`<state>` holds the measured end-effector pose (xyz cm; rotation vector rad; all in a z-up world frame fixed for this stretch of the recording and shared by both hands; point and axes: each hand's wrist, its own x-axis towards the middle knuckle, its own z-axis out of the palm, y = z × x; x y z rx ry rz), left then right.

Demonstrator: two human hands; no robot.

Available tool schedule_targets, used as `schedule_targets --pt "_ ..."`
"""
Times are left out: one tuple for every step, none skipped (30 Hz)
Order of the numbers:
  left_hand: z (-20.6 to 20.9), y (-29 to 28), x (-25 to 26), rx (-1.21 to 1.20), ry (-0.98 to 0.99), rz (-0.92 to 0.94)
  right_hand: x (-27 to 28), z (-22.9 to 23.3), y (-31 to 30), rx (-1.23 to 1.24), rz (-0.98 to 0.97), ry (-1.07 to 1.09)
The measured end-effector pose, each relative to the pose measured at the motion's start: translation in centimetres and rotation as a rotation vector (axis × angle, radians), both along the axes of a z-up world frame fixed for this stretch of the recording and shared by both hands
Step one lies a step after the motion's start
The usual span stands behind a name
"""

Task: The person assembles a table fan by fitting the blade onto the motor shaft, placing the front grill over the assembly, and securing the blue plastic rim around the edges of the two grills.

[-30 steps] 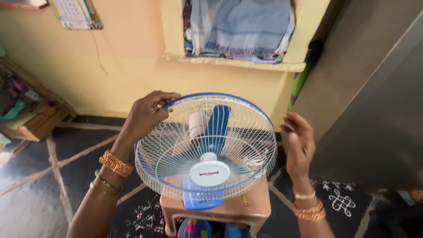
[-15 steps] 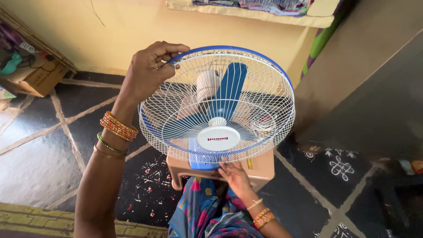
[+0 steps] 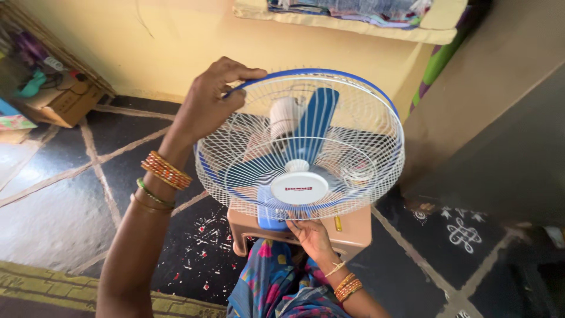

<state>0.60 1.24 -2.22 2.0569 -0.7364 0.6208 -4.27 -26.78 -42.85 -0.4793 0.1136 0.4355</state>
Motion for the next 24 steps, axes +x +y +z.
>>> schedule_targets --pt "0.0 -0.1 0.0 0.002 -0.003 0.012 0.1 -0.4 -0.1 0.020 0.009 0.008" --pt "0.1 -0.2 -0.1 0.048 -0.016 0.057 0.4 -0.8 -0.2 0.022 0.028 0.004" --pt "0.1 -0.3 -0.1 0.093 -0.029 0.103 0.6 -1.3 -0.3 0.021 0.022 -0.014" --pt "0.1 -0.4 -0.2 0.095 -0.033 0.125 0.7 -1.7 -0.3 0.020 0.019 -0.031" --pt "0.1 -0.4 -0.2 0.106 -0.033 0.139 0.8 -2.1 -0.2 0.022 0.041 -0.036" --pt "0.1 -0.4 -0.2 0.115 -0.032 0.151 0.8 -2.3 -0.2 0.052 0.023 -0.046" --pt "0.1 -0.4 -0.1 0.115 -0.037 0.171 0.9 -2.5 -0.1 0.081 0.005 -0.055" --pt "0.0 -0.5 0.0 0.097 -0.006 0.171 1.0 -2.8 -0.1 0.082 0.022 -0.062" --pt "0.0 -0.4 0.0 0.078 0.025 0.171 1.1 -3.1 0.0 0.070 0.007 -0.046" --pt "0.2 -0.1 0.1 0.079 0.019 0.182 1.1 -3.3 0.0 0.059 -0.012 -0.031" --pt "0.5 0.1 0.2 0.087 0.047 0.164 1.2 -3.5 -0.1 0.060 0.000 -0.037" --pt "0.7 0.3 0.2 0.096 0.075 0.140 1.3 -3.7 -0.2 0.055 -0.004 -0.041" --pt "0.9 0.6 0.2 0.096 0.068 0.147 1.5 -3.9 -0.1 0.050 -0.008 -0.044" --pt "1.3 0.8 0.3 0.104 0.103 0.071 1.6 -4.0 -0.2 0.051 -0.005 -0.050" --pt "1.6 1.0 0.4 0.113 0.139 -0.004 1.4 -4.0 -0.3 0.040 -0.009 -0.035" --pt "1.8 1.1 0.4 0.114 0.133 -0.003 1.4 -3.8 -0.4 0.030 -0.015 -0.019" --pt "2.1 1.2 0.4 0.151 0.144 -0.005 1.4 -3.7 -0.4 0.031 -0.014 -0.024" --pt "2.4 1.2 0.3 0.188 0.156 -0.008 1.2 -3.5 -0.4 0.034 -0.017 -0.041" --pt "2.7 1.2 0.2 0.189 0.150 -0.007 1.3 -3.3 -0.3 0.037 -0.021 -0.057" --pt "2.9 1.2 0.1 0.199 0.186 0.007 1.3 -3.2 -0.2 0.038 -0.021 -0.061" --pt "3.2 1.2 0.1 0.209 0.222 0.021 1.2 -3.1 -0.2 0.013 -0.033 -0.038" --pt "3.4 1.2 0.0 0.210 0.217 0.021 1.3 -3.1 -0.2 -0.011 -0.046 -0.014" --pt "3.6 1.1 0.0 0.242 0.199 0.014 1.4 -3.2 -0.2 -0.010 -0.047 -0.019" --pt "3.8 1.1 0.0 0.275 0.181 0.009 1.3 -3.4 -0.2 0.001 -0.036 -0.031"
